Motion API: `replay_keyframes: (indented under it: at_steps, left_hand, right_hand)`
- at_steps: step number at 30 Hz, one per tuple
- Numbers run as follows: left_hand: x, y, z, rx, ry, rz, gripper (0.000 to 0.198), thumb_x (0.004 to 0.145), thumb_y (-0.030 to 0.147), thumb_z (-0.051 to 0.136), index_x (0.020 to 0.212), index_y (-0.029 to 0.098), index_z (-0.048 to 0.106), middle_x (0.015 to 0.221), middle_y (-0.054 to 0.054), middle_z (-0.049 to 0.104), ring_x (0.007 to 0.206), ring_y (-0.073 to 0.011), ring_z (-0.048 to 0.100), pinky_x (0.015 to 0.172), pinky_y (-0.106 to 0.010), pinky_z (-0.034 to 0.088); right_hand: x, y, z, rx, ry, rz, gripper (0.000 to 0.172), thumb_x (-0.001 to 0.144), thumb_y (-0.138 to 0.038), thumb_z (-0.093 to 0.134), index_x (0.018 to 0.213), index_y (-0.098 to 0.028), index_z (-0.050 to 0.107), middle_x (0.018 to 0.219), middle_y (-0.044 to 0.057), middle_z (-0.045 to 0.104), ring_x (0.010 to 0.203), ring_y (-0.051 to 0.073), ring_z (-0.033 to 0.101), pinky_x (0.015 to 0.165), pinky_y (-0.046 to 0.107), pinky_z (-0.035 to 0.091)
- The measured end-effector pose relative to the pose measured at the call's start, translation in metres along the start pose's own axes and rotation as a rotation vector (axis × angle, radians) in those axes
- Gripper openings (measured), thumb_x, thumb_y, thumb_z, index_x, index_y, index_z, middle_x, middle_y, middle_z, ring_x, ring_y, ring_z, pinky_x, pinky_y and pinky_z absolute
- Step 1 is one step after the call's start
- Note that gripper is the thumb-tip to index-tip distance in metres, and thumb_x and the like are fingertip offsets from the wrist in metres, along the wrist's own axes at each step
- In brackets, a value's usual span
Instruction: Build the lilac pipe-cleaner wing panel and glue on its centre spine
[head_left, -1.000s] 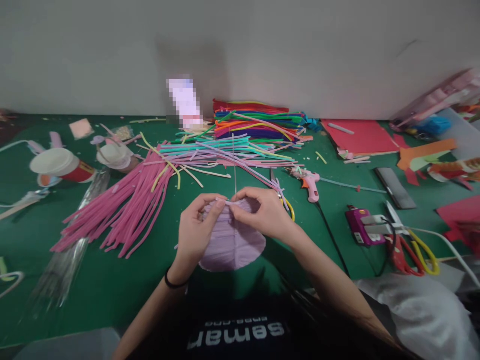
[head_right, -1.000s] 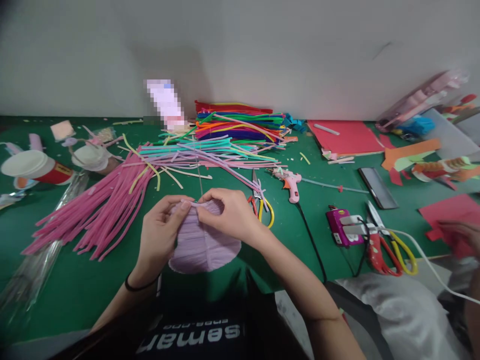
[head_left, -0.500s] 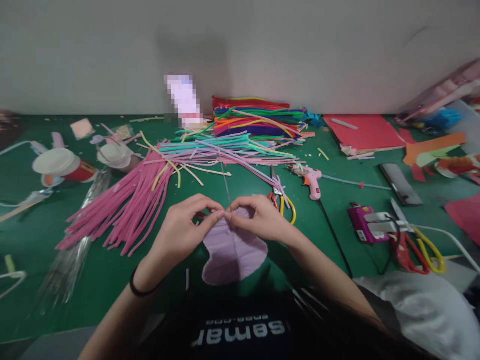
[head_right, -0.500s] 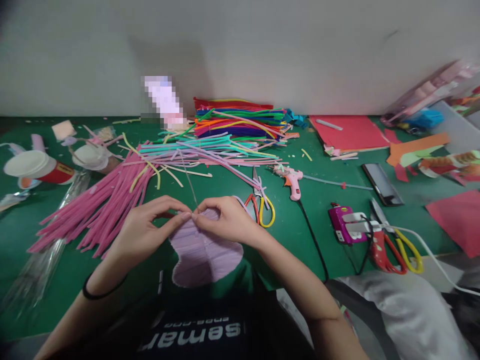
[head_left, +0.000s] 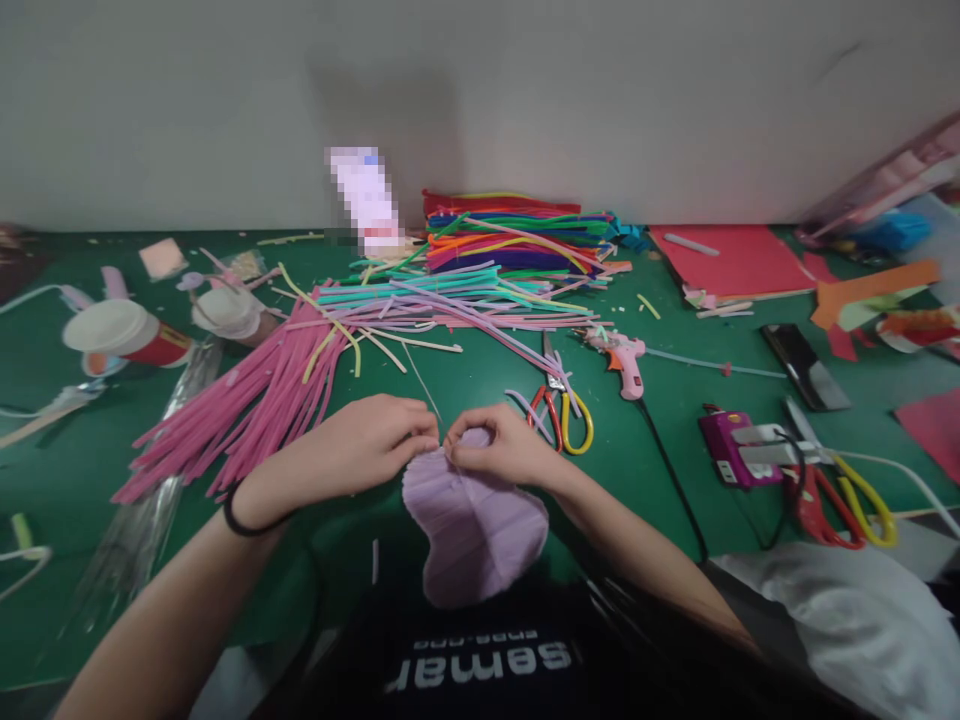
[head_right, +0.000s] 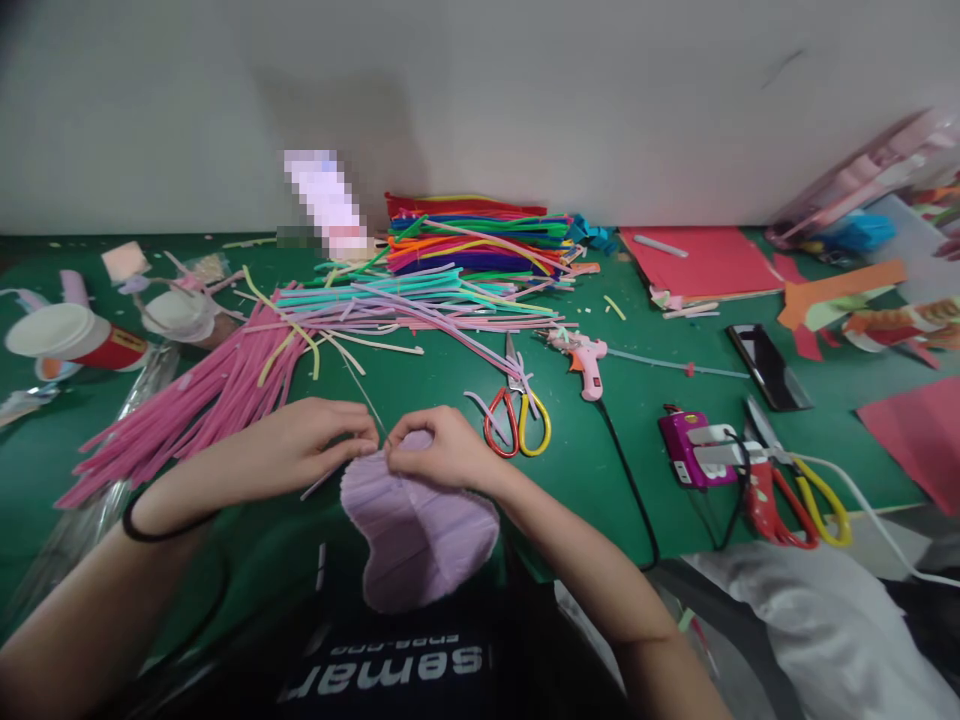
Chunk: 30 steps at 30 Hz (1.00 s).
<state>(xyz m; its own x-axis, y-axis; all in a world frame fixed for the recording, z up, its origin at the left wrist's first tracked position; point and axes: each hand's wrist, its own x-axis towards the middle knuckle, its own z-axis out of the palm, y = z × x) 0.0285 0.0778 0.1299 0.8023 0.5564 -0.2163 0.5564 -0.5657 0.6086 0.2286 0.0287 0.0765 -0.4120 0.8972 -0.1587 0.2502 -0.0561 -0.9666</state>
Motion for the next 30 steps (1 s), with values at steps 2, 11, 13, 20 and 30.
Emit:
replay_keyframes:
  at_steps: [2, 11, 13, 20, 30]
  left_hand:
    - [0.003, -0.005, -0.001, -0.091, -0.065, 0.012, 0.028, 0.092, 0.03, 0.044, 0.076, 0.022, 0.065, 0.073, 0.0, 0.064, 0.067, -0.015, 0.059, 0.063, -0.022, 0.04]
    - [0.009, -0.028, 0.016, -0.462, -0.122, -0.047, 0.032, 0.091, 0.044, 0.05, 0.082, 0.02, 0.07, 0.068, 0.001, 0.06, 0.062, -0.0129, 0.05, 0.057, -0.02, 0.037]
    - [0.01, -0.036, 0.022, -0.577, -0.132, -0.044, 0.032, 0.089, 0.046, 0.054, 0.081, 0.019, 0.07, 0.069, 0.001, 0.06, 0.064, -0.013, 0.05, 0.059, -0.02, 0.038]
    - [0.015, -0.056, 0.071, -1.022, -0.026, -0.106, 0.038, 0.075, 0.052, 0.072, 0.073, 0.014, 0.067, 0.07, -0.001, 0.058, 0.067, -0.0133, 0.049, 0.063, -0.023, 0.038]
    - [0.012, -0.032, 0.056, -0.788, 0.446, -0.324, 0.03, 0.081, 0.047, 0.066, 0.08, 0.018, 0.072, 0.083, -0.005, 0.072, 0.079, -0.0183, 0.064, 0.073, -0.026, 0.046]
  right_hand:
    - [0.0, 0.004, -0.001, 0.031, -0.018, 0.033, 0.011, 0.072, -0.021, 0.065, 0.079, -0.015, 0.071, 0.069, -0.003, 0.067, 0.066, 0.01, 0.057, 0.066, 0.021, 0.042]
    - [-0.001, 0.012, -0.005, 0.15, -0.035, 0.06, 0.01, 0.073, -0.024, 0.069, 0.077, -0.016, 0.071, 0.075, -0.002, 0.068, 0.071, 0.011, 0.057, 0.072, 0.023, 0.043]
    - [-0.001, 0.011, -0.005, 0.175, -0.031, 0.075, 0.009, 0.071, -0.024, 0.07, 0.076, -0.016, 0.071, 0.074, -0.002, 0.068, 0.071, 0.011, 0.057, 0.072, 0.023, 0.043]
    - [-0.003, 0.012, -0.005, 0.229, -0.039, 0.141, 0.019, 0.068, -0.034, 0.075, 0.073, -0.017, 0.069, 0.07, -0.003, 0.064, 0.065, 0.011, 0.053, 0.065, 0.023, 0.04]
    - [-0.006, 0.012, -0.008, 0.09, 0.133, 0.112, 0.013, 0.073, -0.03, 0.07, 0.073, -0.017, 0.069, 0.068, -0.003, 0.066, 0.066, 0.012, 0.056, 0.067, 0.024, 0.042]
